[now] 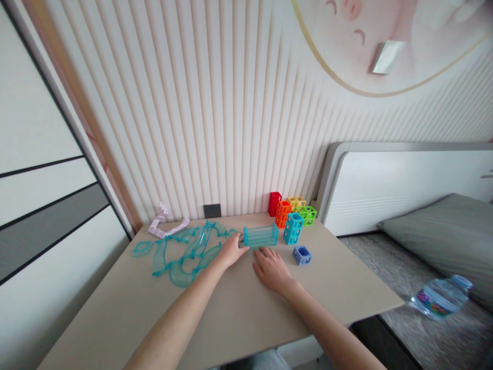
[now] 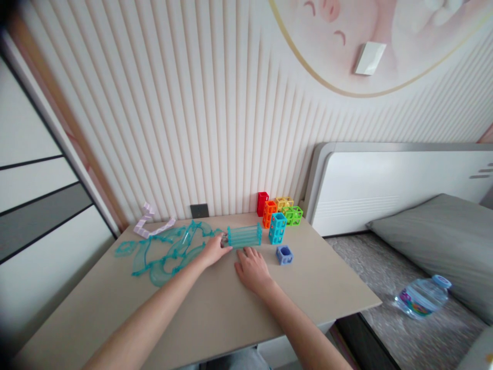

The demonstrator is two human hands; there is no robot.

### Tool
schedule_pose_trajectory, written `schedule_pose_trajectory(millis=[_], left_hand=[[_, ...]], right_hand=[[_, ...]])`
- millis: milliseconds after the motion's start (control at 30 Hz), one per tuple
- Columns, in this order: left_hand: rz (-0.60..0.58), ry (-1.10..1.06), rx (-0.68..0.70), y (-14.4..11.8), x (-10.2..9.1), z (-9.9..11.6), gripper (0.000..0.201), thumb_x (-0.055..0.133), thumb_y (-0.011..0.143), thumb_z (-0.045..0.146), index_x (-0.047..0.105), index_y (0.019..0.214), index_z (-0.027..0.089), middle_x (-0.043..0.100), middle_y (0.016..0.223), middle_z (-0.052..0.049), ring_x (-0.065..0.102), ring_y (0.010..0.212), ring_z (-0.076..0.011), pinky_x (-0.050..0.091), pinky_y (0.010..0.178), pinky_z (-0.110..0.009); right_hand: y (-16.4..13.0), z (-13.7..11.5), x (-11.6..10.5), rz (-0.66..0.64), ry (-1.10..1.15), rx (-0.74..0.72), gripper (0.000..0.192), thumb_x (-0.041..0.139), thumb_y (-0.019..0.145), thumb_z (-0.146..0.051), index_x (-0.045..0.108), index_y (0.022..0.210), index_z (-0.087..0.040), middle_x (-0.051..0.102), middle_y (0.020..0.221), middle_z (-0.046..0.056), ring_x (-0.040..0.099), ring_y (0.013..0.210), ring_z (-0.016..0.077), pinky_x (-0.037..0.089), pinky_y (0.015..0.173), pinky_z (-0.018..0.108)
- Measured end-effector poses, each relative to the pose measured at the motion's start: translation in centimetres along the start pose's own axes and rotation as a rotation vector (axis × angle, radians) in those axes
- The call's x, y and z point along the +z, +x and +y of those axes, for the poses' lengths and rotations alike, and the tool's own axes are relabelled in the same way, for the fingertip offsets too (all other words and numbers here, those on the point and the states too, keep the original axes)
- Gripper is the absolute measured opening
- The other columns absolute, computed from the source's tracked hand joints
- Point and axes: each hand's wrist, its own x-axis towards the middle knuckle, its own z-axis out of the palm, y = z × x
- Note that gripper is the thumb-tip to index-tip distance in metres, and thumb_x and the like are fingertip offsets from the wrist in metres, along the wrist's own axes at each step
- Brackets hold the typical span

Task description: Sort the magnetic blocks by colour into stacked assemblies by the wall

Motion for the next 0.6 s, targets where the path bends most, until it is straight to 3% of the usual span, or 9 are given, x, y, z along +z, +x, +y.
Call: schedule_pose_trajectory(millis=[333, 600], left_hand=[[0.038, 0.036, -0.037, -0.1, 0.6, 0.5, 0.045, 0.072, 0.087, 0.025, 0.061, 0.129, 0.013, 0.073, 0.123, -0.015, 0.069, 0.113, -0.0252, 0.05, 0.095, -0.033], [0.058, 0.127, -0.09, -0.3, 1.1, 1.0, 0.039, 0.068, 0.09, 0.027, 0.061, 0.126, 0.014, 0.072, 0.121, -0.015, 0.067, 0.116, -0.0269, 0.047, 0.098, -0.034]], right_hand=[[1.5, -0.1, 0.8, 0.03, -0.039, 0.097, 0.037, 0.047, 0.099, -0.035, 0.063, 0.128, -0.02, 0.058, 0.134, 0.019, 0.054, 0.123, 0.0336, 0.042, 0.103, 0.044], [2.2, -0.5, 1.5, 0.057, -0.048, 0.186, 0.041, 0.047, 0.099, -0.039, 0.061, 0.133, -0.02, 0.056, 0.135, 0.021, 0.052, 0.126, 0.0352, 0.04, 0.102, 0.045]])
